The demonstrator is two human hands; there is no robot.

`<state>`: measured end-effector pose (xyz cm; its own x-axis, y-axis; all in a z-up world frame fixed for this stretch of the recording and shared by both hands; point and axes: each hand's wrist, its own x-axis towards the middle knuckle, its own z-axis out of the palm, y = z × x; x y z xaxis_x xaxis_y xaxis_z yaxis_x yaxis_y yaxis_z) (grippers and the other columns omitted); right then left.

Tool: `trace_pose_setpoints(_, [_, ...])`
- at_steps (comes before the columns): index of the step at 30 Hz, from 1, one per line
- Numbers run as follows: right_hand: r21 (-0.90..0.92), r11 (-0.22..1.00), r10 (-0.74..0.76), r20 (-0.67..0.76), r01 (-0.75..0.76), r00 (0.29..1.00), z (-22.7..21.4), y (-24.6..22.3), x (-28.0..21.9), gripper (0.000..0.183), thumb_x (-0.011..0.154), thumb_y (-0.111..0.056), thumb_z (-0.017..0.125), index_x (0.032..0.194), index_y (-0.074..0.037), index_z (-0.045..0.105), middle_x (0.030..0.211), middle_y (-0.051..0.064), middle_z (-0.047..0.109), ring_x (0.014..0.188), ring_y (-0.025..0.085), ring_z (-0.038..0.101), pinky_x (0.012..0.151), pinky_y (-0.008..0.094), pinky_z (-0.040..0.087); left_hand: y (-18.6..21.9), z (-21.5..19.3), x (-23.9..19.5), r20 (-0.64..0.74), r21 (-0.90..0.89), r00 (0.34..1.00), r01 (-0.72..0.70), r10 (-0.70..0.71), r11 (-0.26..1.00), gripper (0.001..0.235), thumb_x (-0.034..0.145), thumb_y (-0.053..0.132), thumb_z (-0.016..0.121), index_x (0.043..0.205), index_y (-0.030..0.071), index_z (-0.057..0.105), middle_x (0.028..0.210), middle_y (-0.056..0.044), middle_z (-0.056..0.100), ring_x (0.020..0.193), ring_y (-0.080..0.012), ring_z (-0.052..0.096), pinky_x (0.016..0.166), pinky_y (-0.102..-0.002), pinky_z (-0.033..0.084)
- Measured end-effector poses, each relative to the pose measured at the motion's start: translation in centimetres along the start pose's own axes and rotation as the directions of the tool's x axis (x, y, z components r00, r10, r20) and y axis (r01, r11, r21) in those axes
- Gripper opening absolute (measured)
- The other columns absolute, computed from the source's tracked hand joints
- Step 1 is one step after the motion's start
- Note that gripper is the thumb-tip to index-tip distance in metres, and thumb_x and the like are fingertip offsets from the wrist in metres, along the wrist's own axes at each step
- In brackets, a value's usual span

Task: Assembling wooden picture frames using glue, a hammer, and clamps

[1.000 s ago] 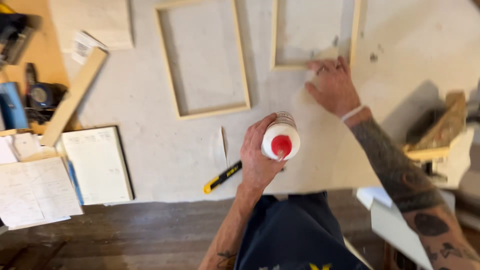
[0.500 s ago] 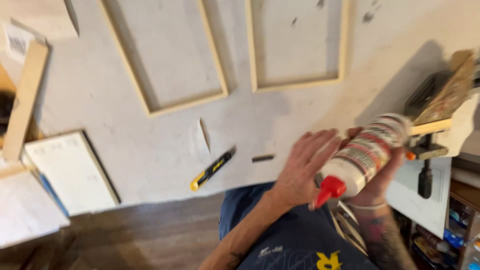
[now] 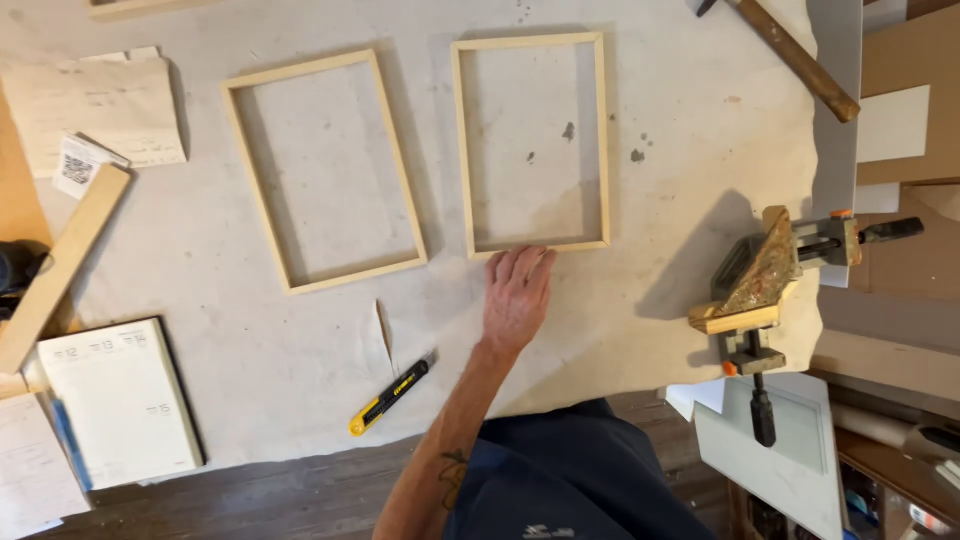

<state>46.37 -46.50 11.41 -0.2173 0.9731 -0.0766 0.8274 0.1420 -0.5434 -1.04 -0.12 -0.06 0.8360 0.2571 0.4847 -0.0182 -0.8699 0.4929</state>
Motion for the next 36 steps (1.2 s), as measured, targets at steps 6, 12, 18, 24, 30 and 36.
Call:
trace_pose_setpoints(6, [0.521,0.772,0.566,-0.824,-0.364,0.021,8.6,-24.9,29.8,0.090,0.087,0.028,0.077,0.155,-0.004,0.028,0.143,0.038,0.052,0.133,0.051,0.055,0.119,0.066,0.048,-0.2,-2.6,1.4,0.161,0.020,0.986,0.032,-0.034,0.999,0.035,0.099,0.011,0.056,0.133,0.007,0.064,0.133,-0.008,0.063,0.124,-0.0292,0.060,0.110,-0.052,0.043])
trace_pose_setpoints(12, [0.653,0.672,0.692,-0.721,-0.350,-0.017,10.2,-23.8,28.8,0.093,0.100,0.021,0.071,0.165,-0.012,0.014,0.142,0.028,0.057,0.136,0.040,0.055,0.128,0.061,0.046,-1.4,-1.5,3.5,0.179,0.058,0.984,0.005,-0.016,0.998,0.032,0.084,0.005,0.071,0.114,0.012,0.068,0.105,-0.003,0.064,0.092,-0.0257,0.062,0.102,-0.046,0.045])
trace_pose_setpoints(18, [0.684,0.330,0.865,-0.495,-0.650,-0.082,3.8,-27.0,33.2,0.040,0.099,-0.019,0.081,0.131,-0.007,0.062,0.133,0.007,0.067,0.121,0.020,0.062,0.111,0.036,0.046,-2.5,-1.5,1.5,0.344,-0.125,0.935,-0.049,0.090,0.991,0.023,0.089,0.034,0.075,0.091,0.012,0.067,0.084,-0.003,0.063,0.078,-0.0292,0.065,0.091,-0.048,0.047])
trace_pose_setpoints(24, [0.922,0.271,0.917,-0.161,0.276,-0.365,8.8,-22.7,26.4,0.051,0.088,-0.063,0.068,0.119,-0.023,0.071,0.115,-0.004,0.076,0.111,0.015,0.079,0.110,0.032,0.069,-10.5,-0.7,11.8,0.061,0.139,0.974,0.207,-0.217,0.968,0.059,0.105,0.020,0.065,0.155,0.003,0.039,0.134,-0.023,0.058,0.120,-0.0397,0.059,0.101,-0.048,0.053])
trace_pose_setpoints(30, [0.960,0.269,0.930,-0.238,0.080,-0.281,10.7,-23.0,22.6,0.068,0.091,-0.077,0.058,0.140,-0.030,0.057,0.129,-0.009,0.066,0.120,0.012,0.068,0.117,0.031,0.058,-17.1,4.6,16.4,0.102,0.350,0.943,0.263,-0.315,0.899,0.044,0.105,0.012,0.056,0.148,0.003,0.048,0.113,-0.010,0.052,0.090,-0.0285,0.058,0.069,-0.043,0.056])
trace_pose_setpoints(36, [0.884,0.233,0.957,-0.133,0.406,-0.258,8.4,-21.0,24.9,0.051,0.085,-0.059,0.080,0.122,-0.027,0.069,0.108,-0.010,0.072,0.106,0.006,0.071,0.106,0.021,0.062,-16.6,4.5,15.9,-0.079,0.350,0.982,0.187,-0.170,0.918,0.028,0.105,0.015,0.065,0.133,0.010,0.065,0.105,-0.002,0.054,0.083,-0.0236,0.059,0.053,-0.038,0.056])
